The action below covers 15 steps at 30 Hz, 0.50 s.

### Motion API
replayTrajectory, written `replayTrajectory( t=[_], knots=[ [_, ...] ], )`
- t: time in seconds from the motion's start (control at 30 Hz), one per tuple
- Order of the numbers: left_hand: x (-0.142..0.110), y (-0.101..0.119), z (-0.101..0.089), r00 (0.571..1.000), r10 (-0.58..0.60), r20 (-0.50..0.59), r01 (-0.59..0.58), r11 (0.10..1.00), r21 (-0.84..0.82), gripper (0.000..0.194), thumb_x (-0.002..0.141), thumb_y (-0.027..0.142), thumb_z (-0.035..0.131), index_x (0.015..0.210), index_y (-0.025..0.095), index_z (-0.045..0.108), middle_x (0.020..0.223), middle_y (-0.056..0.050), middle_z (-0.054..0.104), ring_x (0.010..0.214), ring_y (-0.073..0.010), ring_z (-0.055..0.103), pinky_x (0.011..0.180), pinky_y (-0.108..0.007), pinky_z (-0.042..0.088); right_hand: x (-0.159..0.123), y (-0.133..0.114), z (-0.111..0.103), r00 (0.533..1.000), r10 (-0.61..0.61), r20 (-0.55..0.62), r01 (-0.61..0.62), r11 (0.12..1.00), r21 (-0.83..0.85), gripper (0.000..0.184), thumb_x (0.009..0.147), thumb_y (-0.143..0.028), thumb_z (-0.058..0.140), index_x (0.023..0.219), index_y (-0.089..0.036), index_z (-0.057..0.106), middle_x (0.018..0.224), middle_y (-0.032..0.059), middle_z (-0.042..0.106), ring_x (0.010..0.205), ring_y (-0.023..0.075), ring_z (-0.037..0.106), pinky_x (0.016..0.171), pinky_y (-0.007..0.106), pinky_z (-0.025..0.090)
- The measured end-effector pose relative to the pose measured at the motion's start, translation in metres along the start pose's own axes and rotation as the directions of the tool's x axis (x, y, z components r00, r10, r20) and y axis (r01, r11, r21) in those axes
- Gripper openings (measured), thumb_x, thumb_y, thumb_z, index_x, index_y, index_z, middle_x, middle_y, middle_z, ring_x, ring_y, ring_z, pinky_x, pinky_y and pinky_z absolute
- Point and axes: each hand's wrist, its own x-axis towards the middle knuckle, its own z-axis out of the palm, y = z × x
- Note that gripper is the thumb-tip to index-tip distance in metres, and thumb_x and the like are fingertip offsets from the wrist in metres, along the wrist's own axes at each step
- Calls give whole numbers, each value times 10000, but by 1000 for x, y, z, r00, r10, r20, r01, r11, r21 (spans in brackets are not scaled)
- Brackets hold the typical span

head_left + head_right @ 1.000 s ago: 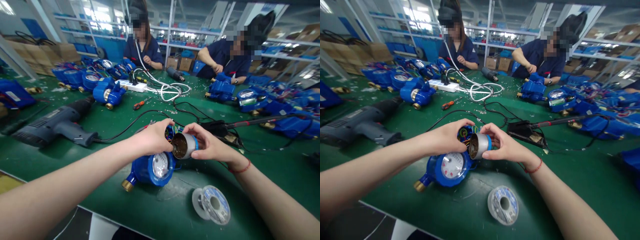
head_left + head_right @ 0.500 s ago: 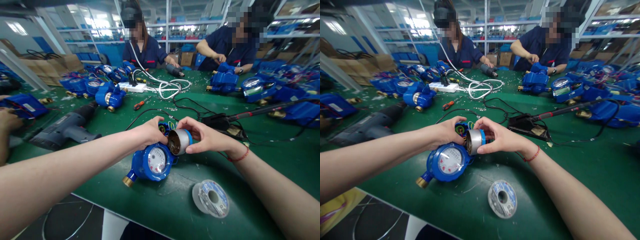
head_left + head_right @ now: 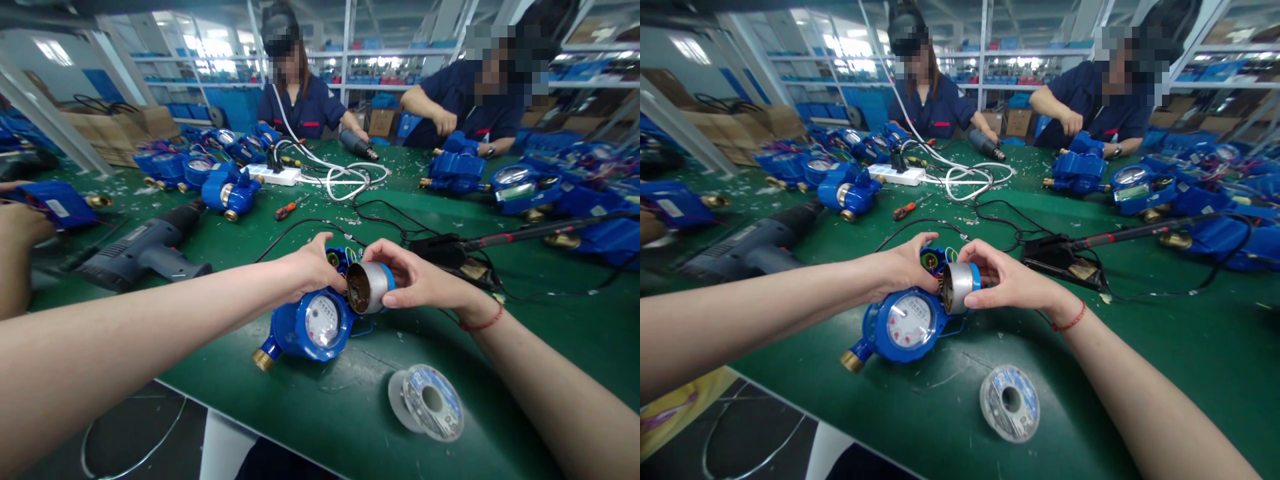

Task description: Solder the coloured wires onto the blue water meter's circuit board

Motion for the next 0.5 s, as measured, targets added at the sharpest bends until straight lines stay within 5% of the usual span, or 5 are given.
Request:
replayTrajectory(
  t=[0.5],
  knots=[
    [-4, 0, 0, 999, -52, -1, 52, 998, -24, 1102, 484, 174, 727, 1463, 226, 223, 1292, -141, 529, 1032, -299, 601, 744, -333, 530, 7, -6, 6, 998, 52, 33, -51, 999, -11, 511, 716, -368, 761, 1076, -179, 451, 978, 23, 494, 843, 125, 511, 693, 211, 444]
  ],
)
